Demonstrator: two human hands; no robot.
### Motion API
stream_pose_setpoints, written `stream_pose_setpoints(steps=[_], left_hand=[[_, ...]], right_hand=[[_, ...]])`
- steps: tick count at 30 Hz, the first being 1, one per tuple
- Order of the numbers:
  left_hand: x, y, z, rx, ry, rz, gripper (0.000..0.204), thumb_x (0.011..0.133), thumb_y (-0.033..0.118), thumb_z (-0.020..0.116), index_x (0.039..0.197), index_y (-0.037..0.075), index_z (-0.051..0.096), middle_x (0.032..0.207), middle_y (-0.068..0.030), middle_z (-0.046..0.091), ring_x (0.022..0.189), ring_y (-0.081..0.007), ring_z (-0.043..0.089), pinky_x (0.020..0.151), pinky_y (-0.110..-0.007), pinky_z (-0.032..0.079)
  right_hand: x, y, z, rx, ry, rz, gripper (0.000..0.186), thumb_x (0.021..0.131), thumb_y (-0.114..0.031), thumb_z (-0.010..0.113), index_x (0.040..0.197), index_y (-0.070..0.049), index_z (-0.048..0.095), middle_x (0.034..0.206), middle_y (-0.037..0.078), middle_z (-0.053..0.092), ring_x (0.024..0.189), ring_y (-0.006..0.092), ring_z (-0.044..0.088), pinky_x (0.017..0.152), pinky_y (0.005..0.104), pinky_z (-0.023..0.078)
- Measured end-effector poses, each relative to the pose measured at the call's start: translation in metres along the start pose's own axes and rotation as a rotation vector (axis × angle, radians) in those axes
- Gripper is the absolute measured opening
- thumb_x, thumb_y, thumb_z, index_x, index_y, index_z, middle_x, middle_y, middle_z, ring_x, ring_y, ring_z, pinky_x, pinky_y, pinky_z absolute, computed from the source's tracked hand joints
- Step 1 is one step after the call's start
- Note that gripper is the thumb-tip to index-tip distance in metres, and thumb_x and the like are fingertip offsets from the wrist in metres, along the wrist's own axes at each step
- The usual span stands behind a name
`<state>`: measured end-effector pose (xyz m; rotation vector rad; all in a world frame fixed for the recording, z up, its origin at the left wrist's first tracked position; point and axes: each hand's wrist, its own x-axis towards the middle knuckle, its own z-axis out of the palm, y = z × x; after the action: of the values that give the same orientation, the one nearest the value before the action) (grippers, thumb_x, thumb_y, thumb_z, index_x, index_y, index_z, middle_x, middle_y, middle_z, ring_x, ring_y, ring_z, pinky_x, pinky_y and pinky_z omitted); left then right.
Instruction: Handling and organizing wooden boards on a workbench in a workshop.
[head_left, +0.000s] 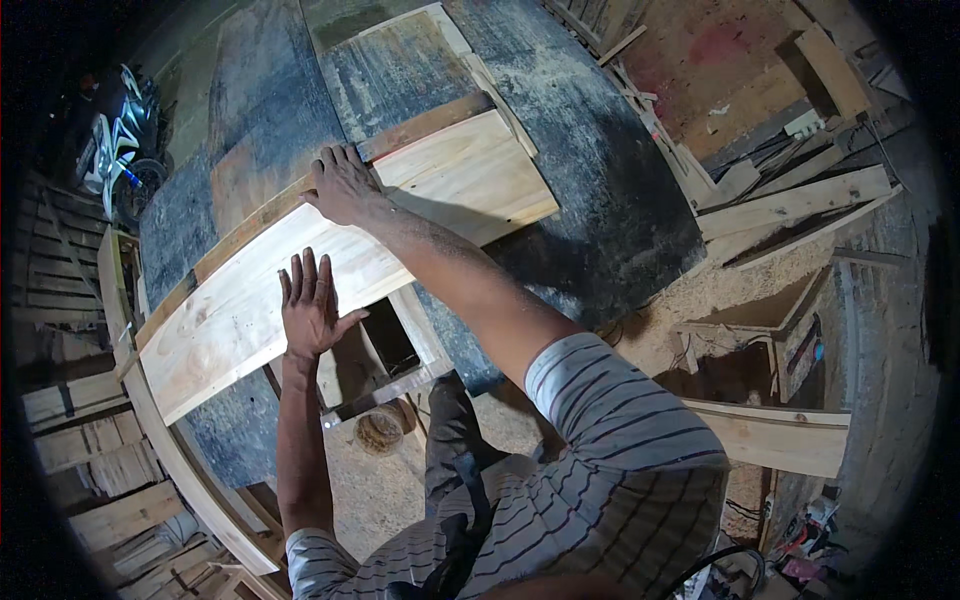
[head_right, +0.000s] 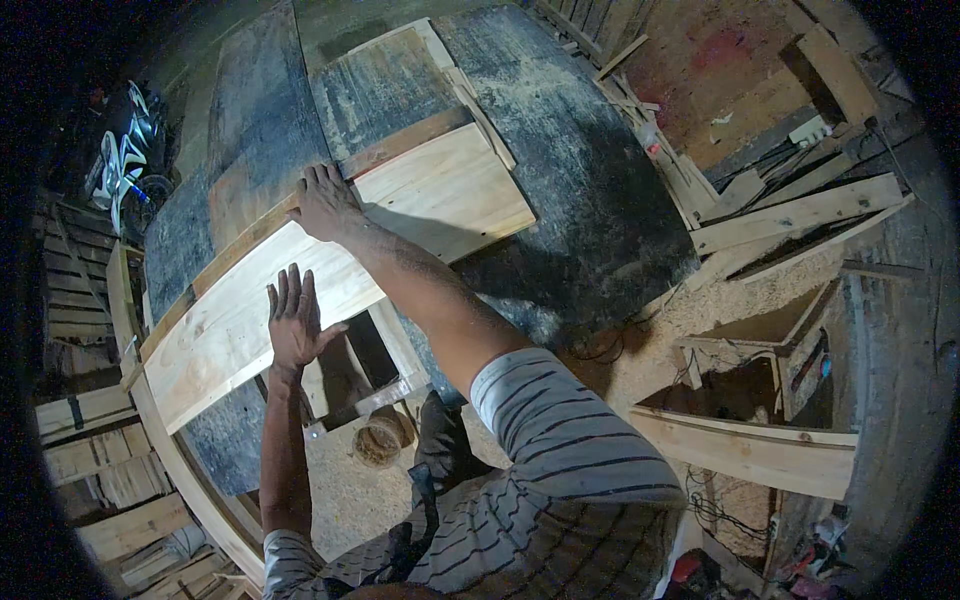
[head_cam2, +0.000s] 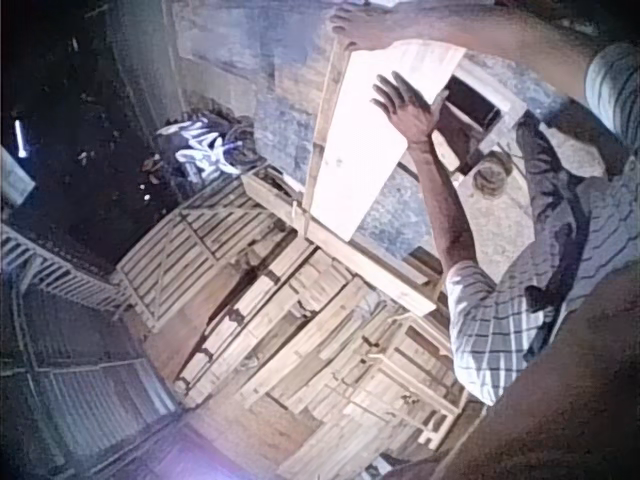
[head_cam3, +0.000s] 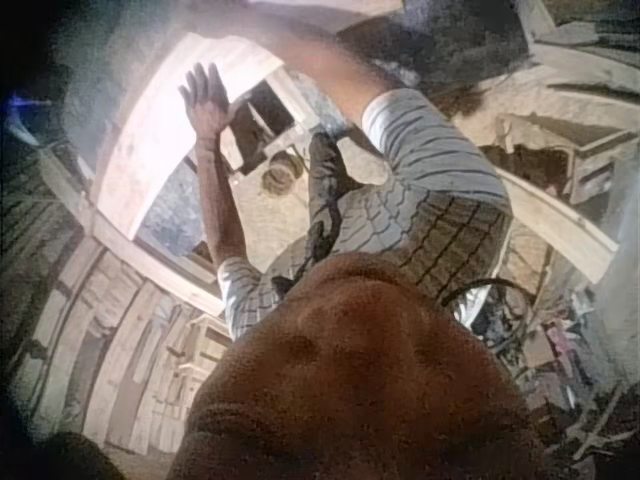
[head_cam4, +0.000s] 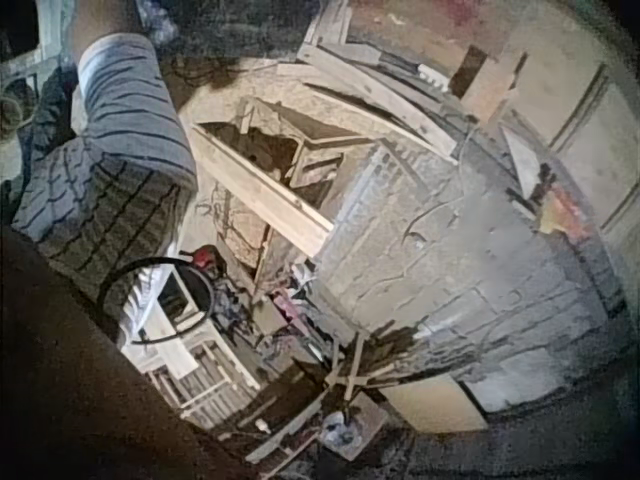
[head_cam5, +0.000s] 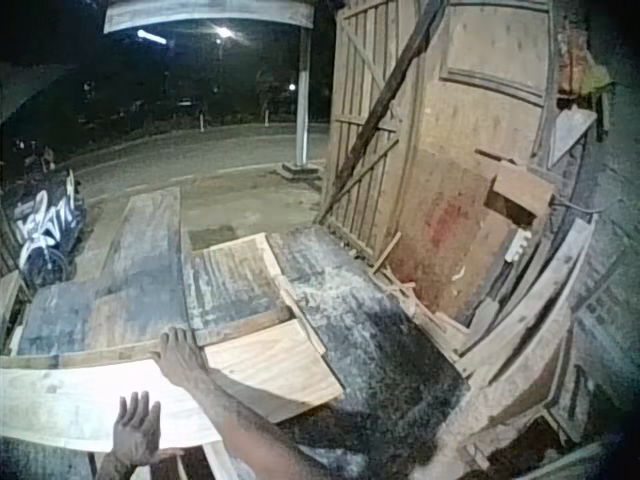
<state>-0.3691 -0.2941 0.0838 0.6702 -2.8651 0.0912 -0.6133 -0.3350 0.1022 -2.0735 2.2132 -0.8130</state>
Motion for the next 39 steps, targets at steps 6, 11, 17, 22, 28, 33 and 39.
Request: stream_pose_setpoints(steps=[6,11,17,22,28,33,39], left_hand=[[0.017,-0.014,0.003,0.014,0.008,0.010,0.112,0.079,0.077,0.062,0.155,0.000,0.034,0.159,-0.0311,0.030,0.148,-0.0505,0.028,0.119,-0.062,0.022],[0.033,-0.028,0.007,0.026,0.010,0.016,0.111,0.079,0.077,0.062,0.155,0.001,0.034,0.159,-0.0308,0.031,0.147,-0.0505,0.028,0.119,-0.062,0.022],[0.053,-0.043,0.009,0.017,0.034,0.005,0.111,0.079,0.078,0.062,0.154,0.000,0.037,0.157,-0.0307,0.035,0.147,-0.0488,0.030,0.118,-0.062,0.022],[0.070,-0.059,0.012,0.024,0.043,0.013,0.110,0.079,0.077,0.063,0.154,0.001,0.037,0.157,-0.0307,0.035,0.147,-0.0490,0.031,0.118,-0.062,0.023],[0.082,-0.071,0.018,0.047,0.026,0.015,0.110,0.080,0.077,0.060,0.155,0.001,0.034,0.159,-0.0296,0.031,0.148,-0.0494,0.029,0.118,-0.062,0.023],[0.087,-0.076,0.019,0.046,0.004,0.000,0.109,0.081,0.077,0.059,0.155,-0.001,0.034,0.158,-0.0303,0.033,0.147,-0.0497,0.029,0.118,-0.062,0.024],[0.094,-0.082,0.020,0.052,0.017,0.006,0.108,0.081,0.076,0.060,0.154,-0.001,0.036,0.158,-0.0303,0.033,0.146,-0.0502,0.030,0.118,-0.062,0.025]], right_hand=[[0.019,0.007,0.006,-0.056,0.065,-0.025,0.064,0.099,-0.048,0.057,0.122,0.011,0.057,0.128,0.027,0.052,0.125,0.0381,0.044,0.108,0.0507,0.031],[0.038,0.016,0.012,-0.056,0.085,-0.029,0.063,0.100,-0.046,0.056,0.124,0.012,0.056,0.128,0.026,0.051,0.125,0.0371,0.044,0.108,0.0504,0.031],[0.063,0.027,0.018,-0.059,0.102,-0.034,0.063,0.099,-0.046,0.056,0.124,0.011,0.056,0.128,0.026,0.052,0.125,0.0368,0.044,0.108,0.0506,0.031],[0.084,0.037,0.029,-0.106,0.112,-0.035,0.064,0.099,-0.049,0.055,0.123,0.010,0.058,0.126,0.026,0.053,0.124,0.0369,0.045,0.107,0.0507,0.031],[0.099,0.044,0.033,-0.132,0.107,-0.037,0.065,0.100,-0.051,0.053,0.125,0.009,0.058,0.125,0.026,0.054,0.125,0.0378,0.045,0.108,0.0512,0.030],[0.104,0.044,0.032,-0.079,0.129,-0.033,0.065,0.099,-0.050,0.054,0.126,0.008,0.057,0.129,0.026,0.053,0.127,0.0382,0.044,0.109,0.0517,0.029],[0.117,0.047,0.035,-0.079,0.111,-0.001,0.065,0.098,-0.049,0.055,0.130,0.008,0.056,0.134,0.026,0.053,0.131,0.0378,0.043,0.113,0.0509,0.027]])
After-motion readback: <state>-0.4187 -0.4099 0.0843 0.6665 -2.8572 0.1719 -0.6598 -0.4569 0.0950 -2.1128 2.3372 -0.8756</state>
